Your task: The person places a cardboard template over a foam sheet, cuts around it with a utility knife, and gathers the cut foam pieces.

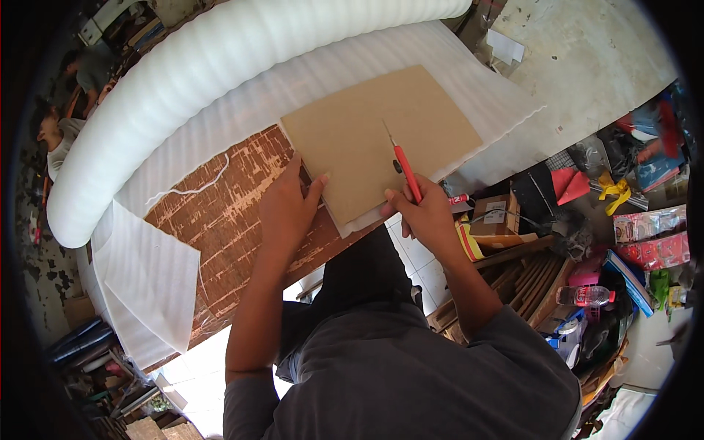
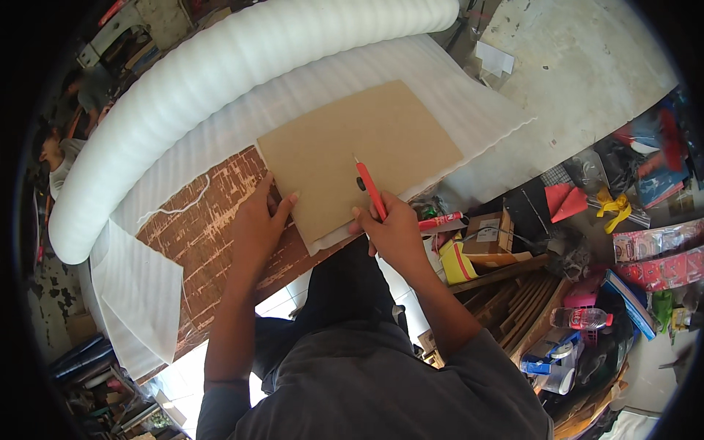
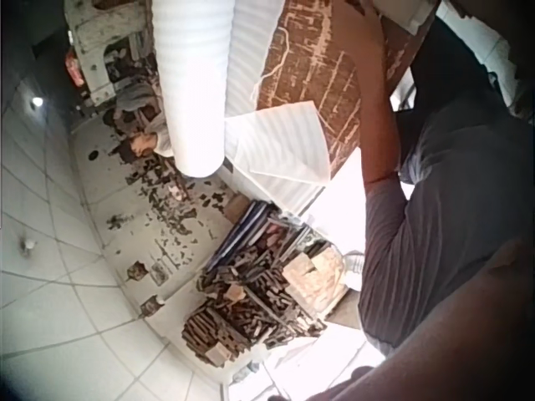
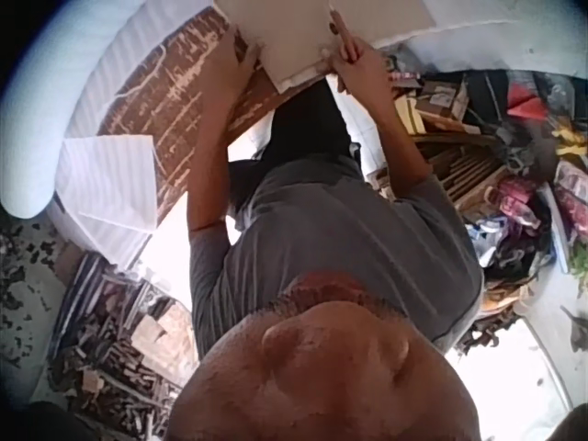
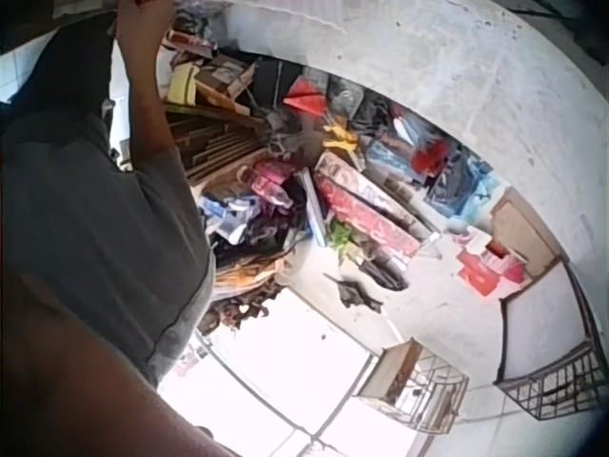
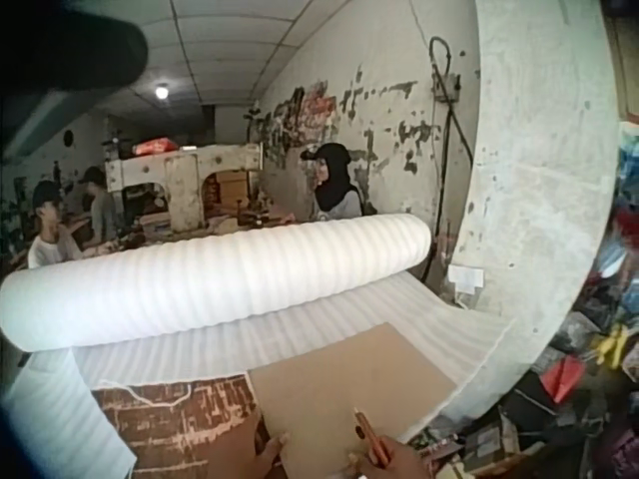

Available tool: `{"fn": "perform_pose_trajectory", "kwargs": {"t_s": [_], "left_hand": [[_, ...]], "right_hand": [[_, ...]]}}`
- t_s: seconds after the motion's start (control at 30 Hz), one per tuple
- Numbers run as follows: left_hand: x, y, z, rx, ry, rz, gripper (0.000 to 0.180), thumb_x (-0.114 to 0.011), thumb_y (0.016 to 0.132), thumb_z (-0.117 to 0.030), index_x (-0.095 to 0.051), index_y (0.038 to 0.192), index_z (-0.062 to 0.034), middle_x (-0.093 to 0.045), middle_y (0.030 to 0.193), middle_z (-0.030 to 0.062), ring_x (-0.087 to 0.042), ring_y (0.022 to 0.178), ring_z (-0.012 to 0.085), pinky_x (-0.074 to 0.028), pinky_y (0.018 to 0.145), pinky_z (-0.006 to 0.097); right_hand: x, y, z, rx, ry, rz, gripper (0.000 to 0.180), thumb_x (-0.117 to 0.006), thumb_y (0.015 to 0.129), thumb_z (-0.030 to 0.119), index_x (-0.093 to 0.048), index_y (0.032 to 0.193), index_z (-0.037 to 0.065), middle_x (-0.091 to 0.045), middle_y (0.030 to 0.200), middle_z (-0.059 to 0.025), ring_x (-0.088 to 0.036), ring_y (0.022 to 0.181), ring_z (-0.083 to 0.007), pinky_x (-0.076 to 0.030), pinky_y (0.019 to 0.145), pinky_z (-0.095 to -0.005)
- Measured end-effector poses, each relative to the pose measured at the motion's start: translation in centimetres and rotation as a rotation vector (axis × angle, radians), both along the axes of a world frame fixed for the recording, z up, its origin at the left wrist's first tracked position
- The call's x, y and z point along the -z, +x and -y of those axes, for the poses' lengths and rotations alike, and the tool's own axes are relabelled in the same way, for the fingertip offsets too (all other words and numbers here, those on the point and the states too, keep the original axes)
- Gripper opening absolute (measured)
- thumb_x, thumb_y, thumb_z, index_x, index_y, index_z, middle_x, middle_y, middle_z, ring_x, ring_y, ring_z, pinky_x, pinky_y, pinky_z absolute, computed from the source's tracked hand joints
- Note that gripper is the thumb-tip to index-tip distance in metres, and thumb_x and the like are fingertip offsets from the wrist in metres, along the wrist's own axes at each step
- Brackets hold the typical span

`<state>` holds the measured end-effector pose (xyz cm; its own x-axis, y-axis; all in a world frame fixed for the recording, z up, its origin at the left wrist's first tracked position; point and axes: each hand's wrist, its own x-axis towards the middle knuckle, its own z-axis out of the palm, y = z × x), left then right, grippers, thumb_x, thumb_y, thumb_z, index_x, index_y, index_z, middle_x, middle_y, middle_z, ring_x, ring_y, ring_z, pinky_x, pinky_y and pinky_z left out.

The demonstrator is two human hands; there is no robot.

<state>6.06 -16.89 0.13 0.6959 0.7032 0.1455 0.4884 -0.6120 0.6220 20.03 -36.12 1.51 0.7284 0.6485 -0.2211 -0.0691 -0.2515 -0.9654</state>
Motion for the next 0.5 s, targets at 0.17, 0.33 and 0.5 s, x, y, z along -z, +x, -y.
{"fn": "perform_pose_trajectory", "kwargs": {"t_s": [0.17,0.33,0.5], "left_hand": [[-0.1,0.2,0.2,-0.002,0.018,-0.01,0.063,-0.072,0.093,-0.037,-0.057,0.141,-0.0001,-0.06,0.071,0.0079,-0.06,0.066,0.0211,-0.048,0.063,0.038],[0.0,0.2,0.1,-0.008,0.005,-0.011,0.063,-0.074,0.092,-0.035,-0.057,0.142,-0.0001,-0.059,0.07,0.0073,-0.058,0.064,0.0197,-0.047,0.061,0.037],[-1.0,0.1,0.2,0.005,-0.022,-0.076,0.065,-0.072,0.093,-0.035,-0.054,0.142,0.0032,-0.069,0.083,0.0171,-0.07,0.077,0.031,-0.054,0.07,0.042]], "right_hand": [[-0.3,0.4,0.1,-0.035,-0.002,-0.033,0.027,-0.068,0.097,0.014,-0.046,0.083,0.006,-0.07,0.072,-0.0109,-0.057,0.044,-0.0095,-0.04,0.036,-0.0251],[-1.2,3.1,0.9,0.093,0.04,0.06,0.027,-0.07,0.096,0.022,-0.052,0.085,0.005,-0.065,0.067,-0.0058,-0.052,0.046,-0.007,-0.041,0.043,-0.0255],[-1.4,10.8,3.0,0.37,-0.168,0.691,0.025,-0.071,0.093,0.021,-0.06,0.084,0.0,-0.063,0.066,-0.0075,-0.057,0.058,-0.0151,-0.046,0.058,-0.0339]]}}
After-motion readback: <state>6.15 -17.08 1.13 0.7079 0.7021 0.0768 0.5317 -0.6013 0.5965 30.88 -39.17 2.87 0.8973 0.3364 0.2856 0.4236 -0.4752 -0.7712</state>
